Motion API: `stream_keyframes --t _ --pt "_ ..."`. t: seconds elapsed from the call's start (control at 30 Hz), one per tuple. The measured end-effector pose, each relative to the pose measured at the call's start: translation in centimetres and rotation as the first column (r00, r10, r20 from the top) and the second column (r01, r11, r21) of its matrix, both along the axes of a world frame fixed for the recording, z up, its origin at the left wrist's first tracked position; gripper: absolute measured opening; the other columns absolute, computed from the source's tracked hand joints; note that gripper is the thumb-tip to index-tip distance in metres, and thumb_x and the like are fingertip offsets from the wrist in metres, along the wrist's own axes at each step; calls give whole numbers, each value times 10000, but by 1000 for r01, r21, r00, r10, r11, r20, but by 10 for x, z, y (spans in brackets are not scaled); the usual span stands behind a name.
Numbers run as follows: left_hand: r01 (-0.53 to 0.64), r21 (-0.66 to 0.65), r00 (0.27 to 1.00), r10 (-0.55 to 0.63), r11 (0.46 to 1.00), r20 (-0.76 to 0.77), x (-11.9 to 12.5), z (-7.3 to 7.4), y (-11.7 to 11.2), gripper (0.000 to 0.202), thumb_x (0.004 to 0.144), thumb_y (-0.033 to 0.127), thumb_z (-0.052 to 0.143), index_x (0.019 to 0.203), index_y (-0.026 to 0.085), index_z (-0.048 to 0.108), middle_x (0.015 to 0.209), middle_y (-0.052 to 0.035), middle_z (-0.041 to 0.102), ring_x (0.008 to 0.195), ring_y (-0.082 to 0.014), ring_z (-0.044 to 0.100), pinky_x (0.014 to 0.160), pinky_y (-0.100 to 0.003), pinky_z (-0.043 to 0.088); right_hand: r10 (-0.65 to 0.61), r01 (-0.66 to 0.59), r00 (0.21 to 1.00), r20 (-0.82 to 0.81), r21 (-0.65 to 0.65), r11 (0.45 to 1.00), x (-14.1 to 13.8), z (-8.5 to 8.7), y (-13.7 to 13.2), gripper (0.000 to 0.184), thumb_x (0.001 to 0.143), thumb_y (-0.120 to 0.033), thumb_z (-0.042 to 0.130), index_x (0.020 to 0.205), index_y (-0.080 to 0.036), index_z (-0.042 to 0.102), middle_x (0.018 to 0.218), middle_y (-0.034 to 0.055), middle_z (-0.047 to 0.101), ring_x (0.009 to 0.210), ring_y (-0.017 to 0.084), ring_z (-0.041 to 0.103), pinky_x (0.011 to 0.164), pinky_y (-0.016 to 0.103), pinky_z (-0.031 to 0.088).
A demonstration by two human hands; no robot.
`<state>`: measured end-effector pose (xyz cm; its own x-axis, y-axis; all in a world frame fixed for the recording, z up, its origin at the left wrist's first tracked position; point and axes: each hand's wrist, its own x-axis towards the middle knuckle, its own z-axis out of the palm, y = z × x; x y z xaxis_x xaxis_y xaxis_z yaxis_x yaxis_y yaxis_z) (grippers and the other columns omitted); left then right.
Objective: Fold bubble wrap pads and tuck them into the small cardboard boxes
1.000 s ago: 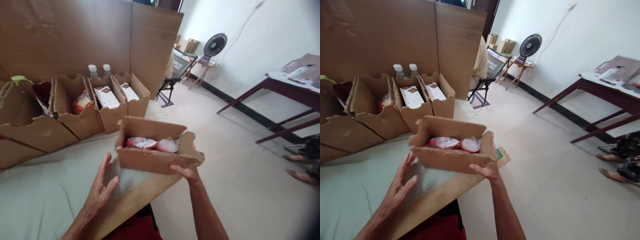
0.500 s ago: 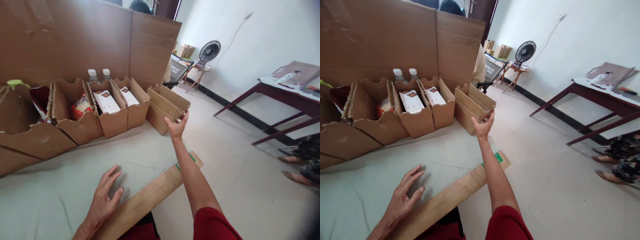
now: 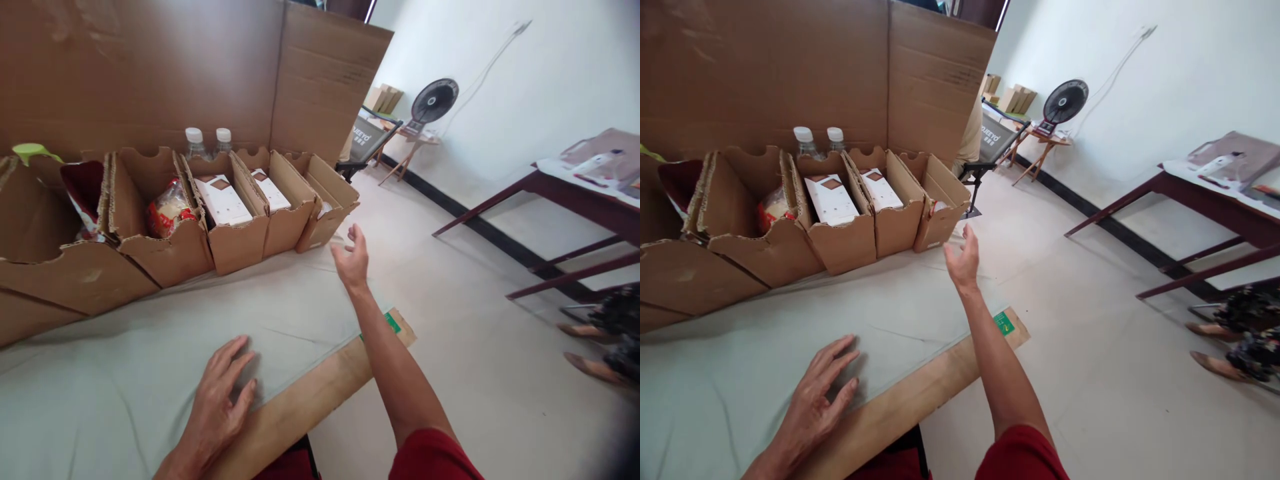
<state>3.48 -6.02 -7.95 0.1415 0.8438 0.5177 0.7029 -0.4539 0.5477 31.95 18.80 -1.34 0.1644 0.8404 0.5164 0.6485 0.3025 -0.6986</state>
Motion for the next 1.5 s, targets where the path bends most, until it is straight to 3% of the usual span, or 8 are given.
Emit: stream_keyframes --t 0.17,0.37,0.5,0.77,0.9,1.0,1.13,1.5 --pt "5 13 1000 -5 1000 -22 0 0 1 317 952 220 578 1261 238 644 1332 -128 707 1260 -284 657 971 -467 605 242 -232 935 261 -70 970 -55 64 -16 560 959 -304 534 1515 -242 498 975 30 771 823 182 707 830 324 574" --pt "-6 9 999 6 1000 34 0 2 1 295 949 218 581 1231 242 662 1311 -127 714 1227 -270 681 964 -451 620 276 -52 716 641 -346 937 -112 108 6 291 934 -246 588 1185 -202 727 1033 116 802 1006 307 734 857 384 528" --pt "-58 1 992 57 998 114 -1 5 -2 279 946 219 588 1207 241 684 1291 -122 719 1198 -261 696 950 -434 631 263 -93 774 577 -307 947 -76 97 -45 186 926 -242 574 1021 -222 732 934 67 802 887 262 744 781 341 516" --pt "-175 -232 924 240 957 297 7 35 -9 464 959 315 595 1418 252 578 1471 -142 615 1313 -315 633 970 -494 622 299 -291 929 219 -68 954 95 71 -198 163 782 -223 705 931 -284 727 854 23 759 743 219 686 685 325 522" --pt "-32 -326 931 147 945 335 38 46 -2 828 907 344 667 1638 281 282 1641 -166 430 1446 -382 510 1101 -600 524 53 -101 960 -274 -164 981 128 35 -227 755 756 -518 797 1452 -352 555 1233 126 745 971 323 752 822 459 591" --pt "86 -303 940 24 949 341 65 36 -2 892 887 316 677 1658 274 230 1661 -175 391 1490 -399 449 1136 -609 494 59 -169 904 -423 -227 959 112 7 -237 1003 725 -711 754 1581 -316 415 1412 188 661 1238 416 674 990 593 556" --pt "25 -243 932 65 970 356 77 19 -8 741 950 256 579 1632 267 287 1581 -162 501 1451 -345 504 1126 -551 514 174 -276 920 -351 -268 923 72 -9 -223 704 844 -597 736 1435 -265 548 1403 159 664 1329 357 622 1103 537 517" --pt "-235 -344 870 355 909 343 -24 23 54 630 967 235 463 1587 172 371 1440 -171 631 1274 -276 654 1077 -486 540 322 -406 888 -327 -232 884 -64 -24 -90 602 869 -599 640 1300 -183 585 1261 157 716 1139 304 685 1018 508 553"
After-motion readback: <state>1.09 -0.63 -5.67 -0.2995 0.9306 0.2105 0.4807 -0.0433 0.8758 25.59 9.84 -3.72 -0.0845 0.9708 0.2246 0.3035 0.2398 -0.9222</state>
